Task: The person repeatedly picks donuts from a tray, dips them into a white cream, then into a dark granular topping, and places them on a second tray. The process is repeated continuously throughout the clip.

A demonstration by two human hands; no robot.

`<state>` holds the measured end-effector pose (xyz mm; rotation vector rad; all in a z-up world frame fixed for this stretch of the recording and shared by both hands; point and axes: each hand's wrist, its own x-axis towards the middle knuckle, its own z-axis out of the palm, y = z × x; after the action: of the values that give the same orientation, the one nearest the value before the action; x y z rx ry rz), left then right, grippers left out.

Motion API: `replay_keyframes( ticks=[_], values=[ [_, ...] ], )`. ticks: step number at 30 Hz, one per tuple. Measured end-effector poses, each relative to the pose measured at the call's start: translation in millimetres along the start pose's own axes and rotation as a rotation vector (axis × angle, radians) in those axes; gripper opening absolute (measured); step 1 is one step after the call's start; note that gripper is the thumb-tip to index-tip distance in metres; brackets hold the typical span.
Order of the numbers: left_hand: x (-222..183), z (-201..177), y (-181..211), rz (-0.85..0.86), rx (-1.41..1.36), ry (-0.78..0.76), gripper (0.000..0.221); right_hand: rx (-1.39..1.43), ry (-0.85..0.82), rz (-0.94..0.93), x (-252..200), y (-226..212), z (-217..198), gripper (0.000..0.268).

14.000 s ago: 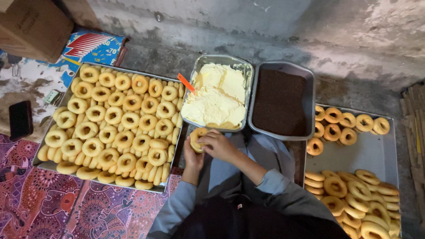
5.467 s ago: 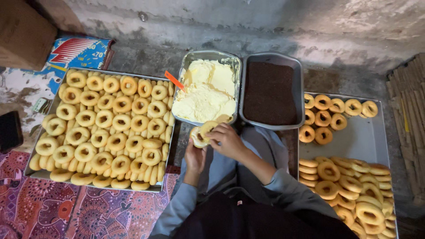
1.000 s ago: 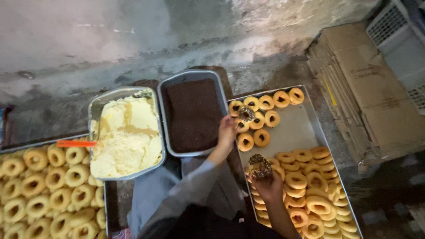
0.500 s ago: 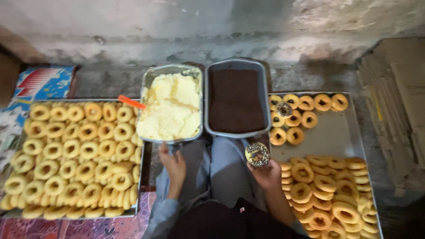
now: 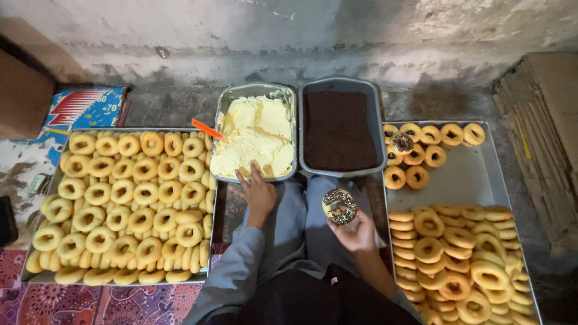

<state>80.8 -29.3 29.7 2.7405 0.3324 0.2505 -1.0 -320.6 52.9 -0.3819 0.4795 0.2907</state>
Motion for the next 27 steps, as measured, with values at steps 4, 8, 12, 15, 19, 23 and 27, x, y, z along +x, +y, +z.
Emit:
replay_keyframes(
  ticks=[4,8,12,15,19,23,27],
  values=[
    [-2,2,1,-0.006,-0.045,-0.048,0.085,0.088,-0.129,-0.010,-5,10,-2,0.035],
    [-10,2,-1,-0.041,-0.169,-0.069,0.075,0.094,-0.202,-0.006,-8,16,-14,0.032],
    [-19,-5,10,-0.070,-0.385,0.005,0.057,0.054,-0.106,-0.015,-6,17,-17,0.041],
    [-39,-22,26,0.039,-1.543,0.019,0.051,0.117,-0.302,0.004,-9,17,-11,0.032],
    [-92,-69,48,-0.167,-2.152,-0.322,0.041,0.065,-0.064,0.010,-16,15,8,0.044],
    [-130,-109,75,-0.004,-2.290,-0.407,0.042,0.106,-0.115,0.019,-24,11,34,0.040],
    [-140,-118,96,0.071,-2.249,-0.385,0.044,0.189,-0.119,-0.003,-30,11,62,0.036]
  ],
)
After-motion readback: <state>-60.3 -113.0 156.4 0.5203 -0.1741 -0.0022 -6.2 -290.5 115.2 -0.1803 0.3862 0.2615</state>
